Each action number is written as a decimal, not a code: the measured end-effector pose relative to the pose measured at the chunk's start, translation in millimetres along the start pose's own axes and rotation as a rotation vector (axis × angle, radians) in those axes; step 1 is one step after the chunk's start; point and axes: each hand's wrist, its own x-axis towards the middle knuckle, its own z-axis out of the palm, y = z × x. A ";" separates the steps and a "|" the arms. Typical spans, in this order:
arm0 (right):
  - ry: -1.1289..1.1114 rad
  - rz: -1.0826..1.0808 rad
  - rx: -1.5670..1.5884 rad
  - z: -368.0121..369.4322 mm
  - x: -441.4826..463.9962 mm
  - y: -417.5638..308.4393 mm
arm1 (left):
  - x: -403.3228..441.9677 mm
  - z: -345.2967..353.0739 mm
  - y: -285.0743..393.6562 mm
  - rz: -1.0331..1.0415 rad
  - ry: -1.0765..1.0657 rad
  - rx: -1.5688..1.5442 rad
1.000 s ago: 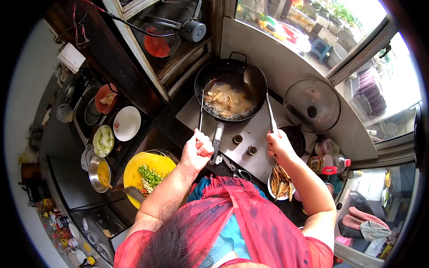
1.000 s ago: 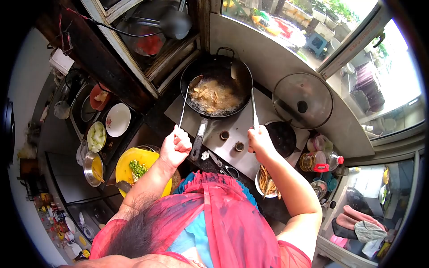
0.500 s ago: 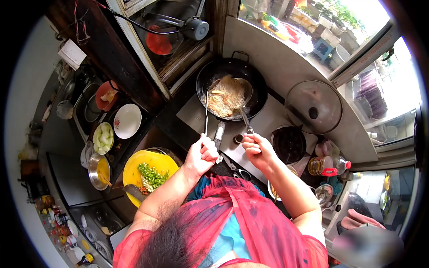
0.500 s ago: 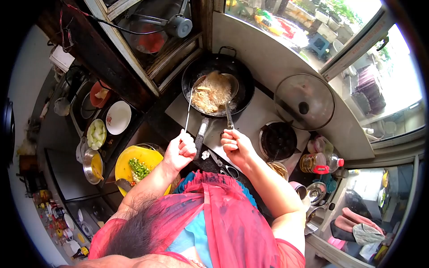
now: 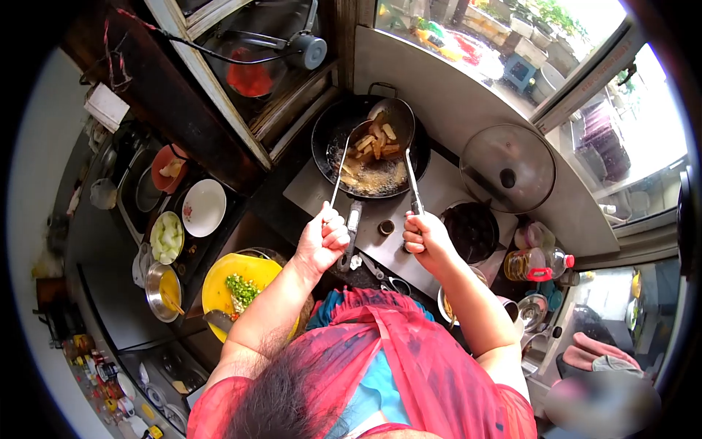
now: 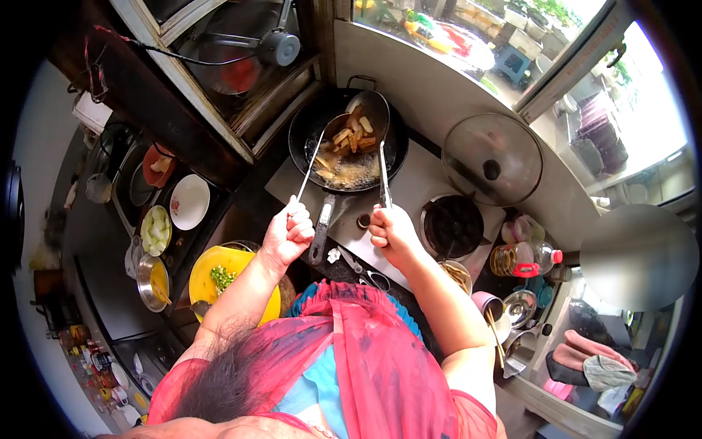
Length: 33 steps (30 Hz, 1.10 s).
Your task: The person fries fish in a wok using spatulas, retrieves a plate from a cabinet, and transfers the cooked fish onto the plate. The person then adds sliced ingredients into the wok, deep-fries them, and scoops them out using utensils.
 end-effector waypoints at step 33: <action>0.324 -0.509 -0.623 -17.0 -25.1 84.3 | -26.5 -13.9 33.6 -0.041 0.149 0.121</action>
